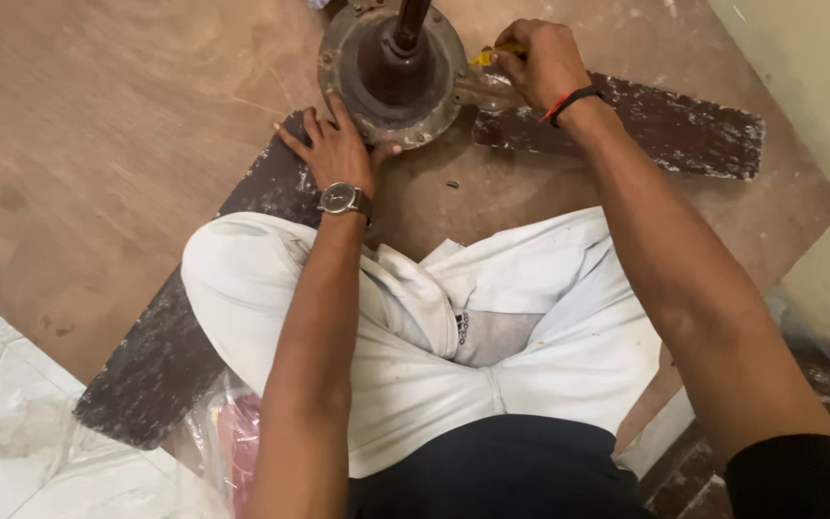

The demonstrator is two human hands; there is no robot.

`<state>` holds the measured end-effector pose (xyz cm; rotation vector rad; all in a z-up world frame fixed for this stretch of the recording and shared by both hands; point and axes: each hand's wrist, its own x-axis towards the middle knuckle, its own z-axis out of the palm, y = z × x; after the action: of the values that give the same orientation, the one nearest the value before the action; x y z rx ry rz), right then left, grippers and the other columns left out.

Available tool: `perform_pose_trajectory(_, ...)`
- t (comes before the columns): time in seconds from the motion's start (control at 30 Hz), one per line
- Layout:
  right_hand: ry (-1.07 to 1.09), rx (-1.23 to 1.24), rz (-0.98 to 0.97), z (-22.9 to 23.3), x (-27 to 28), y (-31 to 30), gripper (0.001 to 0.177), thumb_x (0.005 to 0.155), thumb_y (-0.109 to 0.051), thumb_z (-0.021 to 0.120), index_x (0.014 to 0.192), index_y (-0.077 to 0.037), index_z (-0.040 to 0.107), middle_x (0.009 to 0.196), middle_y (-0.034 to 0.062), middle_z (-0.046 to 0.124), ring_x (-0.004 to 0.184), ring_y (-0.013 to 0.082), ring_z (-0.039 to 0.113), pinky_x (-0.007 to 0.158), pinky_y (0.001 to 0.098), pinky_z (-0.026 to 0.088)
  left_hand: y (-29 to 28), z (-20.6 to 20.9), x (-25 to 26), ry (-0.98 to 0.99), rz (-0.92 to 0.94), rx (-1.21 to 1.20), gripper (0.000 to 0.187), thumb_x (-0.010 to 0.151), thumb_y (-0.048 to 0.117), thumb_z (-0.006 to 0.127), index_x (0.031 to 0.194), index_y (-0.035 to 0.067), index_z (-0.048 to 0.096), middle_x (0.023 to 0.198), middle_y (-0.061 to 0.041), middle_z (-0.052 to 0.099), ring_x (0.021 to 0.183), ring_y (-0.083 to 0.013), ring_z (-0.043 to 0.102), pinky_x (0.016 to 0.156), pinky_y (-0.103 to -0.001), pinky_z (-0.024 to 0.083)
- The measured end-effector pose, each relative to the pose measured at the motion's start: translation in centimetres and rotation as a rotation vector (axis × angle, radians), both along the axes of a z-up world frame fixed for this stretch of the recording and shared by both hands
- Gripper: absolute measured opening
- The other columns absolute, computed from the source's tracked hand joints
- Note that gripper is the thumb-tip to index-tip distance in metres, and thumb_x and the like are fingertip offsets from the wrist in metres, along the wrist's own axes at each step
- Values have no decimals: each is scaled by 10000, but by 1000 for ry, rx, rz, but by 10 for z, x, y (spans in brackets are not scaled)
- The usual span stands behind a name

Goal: The person sits on the floor and uses a yellow-handled screwdriver to tighten screws on the central hub of a ceiling fan lying on a wooden board. The person rotates the fan to access different blade attachment points and continues tightening screws throughout the clip.

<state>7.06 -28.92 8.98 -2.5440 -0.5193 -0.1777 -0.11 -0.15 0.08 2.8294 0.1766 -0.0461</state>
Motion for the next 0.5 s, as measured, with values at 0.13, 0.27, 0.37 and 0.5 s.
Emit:
perform_pose_trajectory(0.13, 5, -89, 12, -5, 7, 0, 237, 974, -179, 804, 1020, 47, 748, 913, 241, 743, 810, 380, 735, 745, 426, 587, -1, 2, 1, -89, 10, 22, 1270, 619, 765, 794, 1519, 15, 301, 1360, -269, 608, 1419, -386, 352, 1139, -732, 29)
perform_pose_trajectory(0.27, 41, -93, -10, -9, 10, 0, 265, 989, -216, 786, 980, 46, 751, 883, 233, 744, 787, 359, 745, 722, 418, 591, 1, 1, -1, -21, -7, 8, 1259, 683, 771, 781, 1553, 7, 287, 1341, -284, 609, 1462, -396, 332, 1159, -733, 21)
perform_pose_trajectory(0.37, 54, -89, -17, -9, 12, 1, 302, 999, -247, 778, 966, 52, 750, 866, 241, 739, 773, 357, 744, 715, 413, 592, 0, 0, 0, -13, 0, 7, 1273, 663, 769, 784, 1553, 11, 279, 1352, -273, 605, 1462, -394, 332, 1160, -728, 19)
perform_pose_trajectory(0.5, 7, -132, -15, -8, 14, 3, 339, 996, -282, 784, 950, 53, 765, 831, 262, 725, 743, 388, 725, 713, 435, 584, 1, 0, 2, -40, -2, 15, 1265, 656, 770, 789, 1541, 20, 284, 1361, -280, 594, 1443, -402, 338, 1147, -726, 14)
